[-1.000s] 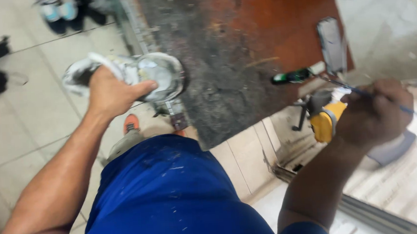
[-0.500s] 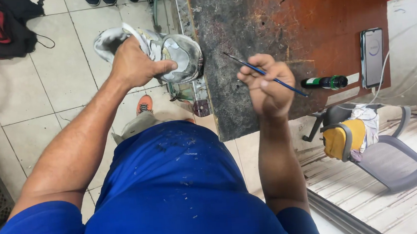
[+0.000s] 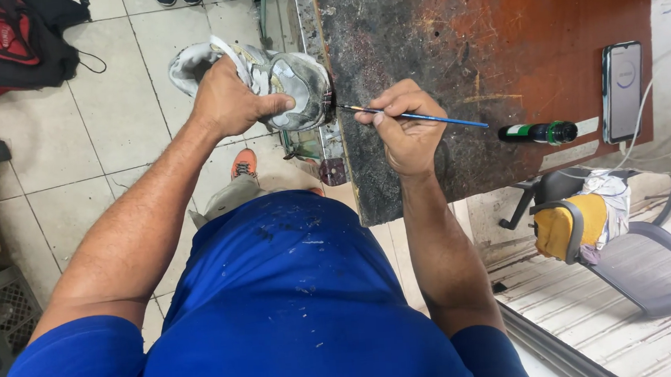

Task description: Applying green dye to the edges and soles of various sneakers using a small brush at a workbench

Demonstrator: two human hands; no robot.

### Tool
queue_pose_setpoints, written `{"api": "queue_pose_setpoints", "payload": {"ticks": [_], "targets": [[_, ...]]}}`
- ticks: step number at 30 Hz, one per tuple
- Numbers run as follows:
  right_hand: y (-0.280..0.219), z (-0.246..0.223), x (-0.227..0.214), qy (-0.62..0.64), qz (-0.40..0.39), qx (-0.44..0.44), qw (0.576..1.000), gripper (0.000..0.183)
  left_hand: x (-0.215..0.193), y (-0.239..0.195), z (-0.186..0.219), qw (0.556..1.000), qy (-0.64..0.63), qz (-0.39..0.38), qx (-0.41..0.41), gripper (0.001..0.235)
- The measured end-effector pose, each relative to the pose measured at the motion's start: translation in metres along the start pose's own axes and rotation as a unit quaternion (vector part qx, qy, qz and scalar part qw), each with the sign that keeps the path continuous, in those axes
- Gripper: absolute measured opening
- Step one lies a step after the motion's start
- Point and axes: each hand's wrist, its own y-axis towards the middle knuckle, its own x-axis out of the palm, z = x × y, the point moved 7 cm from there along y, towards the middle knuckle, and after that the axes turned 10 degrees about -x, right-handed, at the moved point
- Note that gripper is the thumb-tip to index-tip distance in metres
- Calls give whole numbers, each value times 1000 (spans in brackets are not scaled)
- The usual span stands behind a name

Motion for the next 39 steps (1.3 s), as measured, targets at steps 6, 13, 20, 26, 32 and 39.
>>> {"api": "queue_pose_setpoints", "payload": {"ticks": [6,13,20,26,32,39], "targets": [[3,-1,3,-10,5,-1,1000,22,2,0,0,999,-27,8,43,85],[7,-4,7,-49,-7,-11,999,19,2,-2,0,998,-25,24,47,72],[7,-1,7,-59,-9,-6,998,17,2,-1,-2,998,-22,37,50,73],[7,0,7,-58,-14,-4,998,18,2,-2,0,995,-33,41,82,69],[5,3,6,-47,-19,-5,999,20,3,-2,2,994,-39,33,94,67],[6,0,8,-60,-23,-9,998,20,2,-2,1,996,-29,35,71,70]]}}
